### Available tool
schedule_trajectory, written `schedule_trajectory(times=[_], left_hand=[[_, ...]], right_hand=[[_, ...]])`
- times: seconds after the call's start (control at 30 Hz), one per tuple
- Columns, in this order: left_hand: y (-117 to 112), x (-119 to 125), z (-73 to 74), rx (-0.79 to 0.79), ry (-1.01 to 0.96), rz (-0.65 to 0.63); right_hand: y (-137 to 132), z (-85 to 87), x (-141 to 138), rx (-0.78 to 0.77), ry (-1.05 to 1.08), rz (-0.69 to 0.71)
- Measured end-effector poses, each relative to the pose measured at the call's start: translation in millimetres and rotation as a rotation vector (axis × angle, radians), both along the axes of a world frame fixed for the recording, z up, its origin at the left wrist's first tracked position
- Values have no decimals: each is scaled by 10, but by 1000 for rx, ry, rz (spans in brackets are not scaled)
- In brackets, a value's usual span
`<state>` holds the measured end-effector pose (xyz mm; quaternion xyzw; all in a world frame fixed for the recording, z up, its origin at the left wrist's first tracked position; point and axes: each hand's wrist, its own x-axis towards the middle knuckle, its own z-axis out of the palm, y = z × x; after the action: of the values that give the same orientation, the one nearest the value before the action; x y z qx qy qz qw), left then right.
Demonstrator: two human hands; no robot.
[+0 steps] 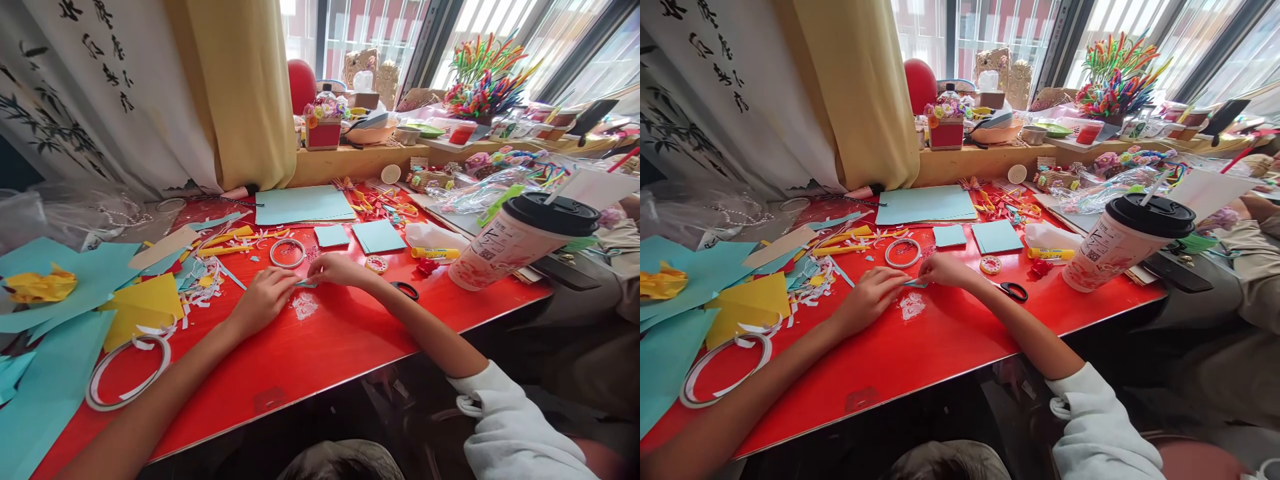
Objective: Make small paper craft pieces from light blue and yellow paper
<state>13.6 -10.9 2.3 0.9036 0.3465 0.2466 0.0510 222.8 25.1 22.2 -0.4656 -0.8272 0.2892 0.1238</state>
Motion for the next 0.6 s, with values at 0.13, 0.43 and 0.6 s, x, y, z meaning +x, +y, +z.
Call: schedule_trajectory(times=[0.13,0.43,0.6], left_hand=[[3,0,-76,85,134,-72],[4,19,-114,175,241,-21],[-41,53,-68,97,203,-7]], right_hand=[[-14,28,26,-1,35,-12],[-13,15,38,69,-8,64],[-16,-47,7,91,-7,98]])
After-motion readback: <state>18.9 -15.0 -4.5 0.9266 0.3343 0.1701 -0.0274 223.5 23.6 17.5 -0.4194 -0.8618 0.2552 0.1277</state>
